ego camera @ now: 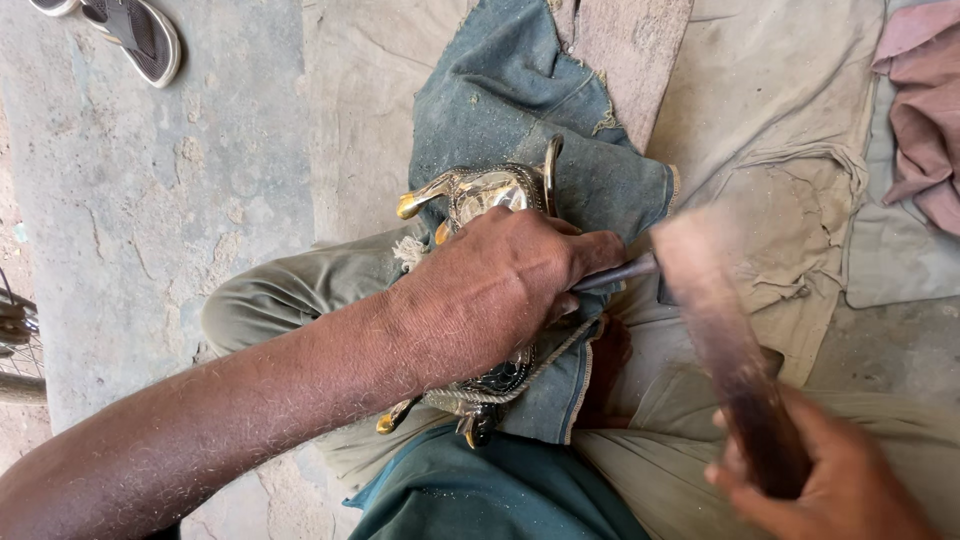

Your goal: The person sits on the floor and uses a wooden mallet and metal punch to emboss a pattern on a silver-colored metal animal figurine. They repeatedly strike the punch to create a textured surface on the figurine's body.

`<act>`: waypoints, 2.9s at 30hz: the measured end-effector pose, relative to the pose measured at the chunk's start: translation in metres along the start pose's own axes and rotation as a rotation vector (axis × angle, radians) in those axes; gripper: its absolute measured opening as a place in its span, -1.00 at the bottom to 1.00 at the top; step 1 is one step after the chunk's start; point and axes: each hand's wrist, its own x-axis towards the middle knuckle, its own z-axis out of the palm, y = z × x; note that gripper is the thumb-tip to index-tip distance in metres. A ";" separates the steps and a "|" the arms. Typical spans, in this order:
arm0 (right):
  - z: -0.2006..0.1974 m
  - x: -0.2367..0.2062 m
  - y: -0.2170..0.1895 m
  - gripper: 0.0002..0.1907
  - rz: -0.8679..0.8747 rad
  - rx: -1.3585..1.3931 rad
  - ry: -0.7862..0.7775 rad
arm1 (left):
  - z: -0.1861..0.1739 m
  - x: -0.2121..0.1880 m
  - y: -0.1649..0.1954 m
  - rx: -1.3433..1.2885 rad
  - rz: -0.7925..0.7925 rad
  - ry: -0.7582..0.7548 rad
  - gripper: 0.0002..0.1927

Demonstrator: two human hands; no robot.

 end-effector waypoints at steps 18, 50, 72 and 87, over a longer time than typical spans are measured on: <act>0.024 -0.002 0.036 -0.46 -0.134 0.223 0.224 | 0.012 -0.006 -0.001 0.005 0.065 0.097 -0.59; 0.012 -0.019 0.054 -0.56 -0.042 0.141 0.113 | 0.049 0.006 0.031 0.028 0.048 0.044 -0.64; -0.031 -0.003 0.062 -0.55 -0.157 -0.117 0.235 | 0.027 0.024 0.024 -0.007 0.104 0.109 -0.58; -0.034 -0.017 0.063 -0.55 -0.406 0.221 0.399 | 0.007 0.007 0.026 -0.303 0.261 0.321 -0.66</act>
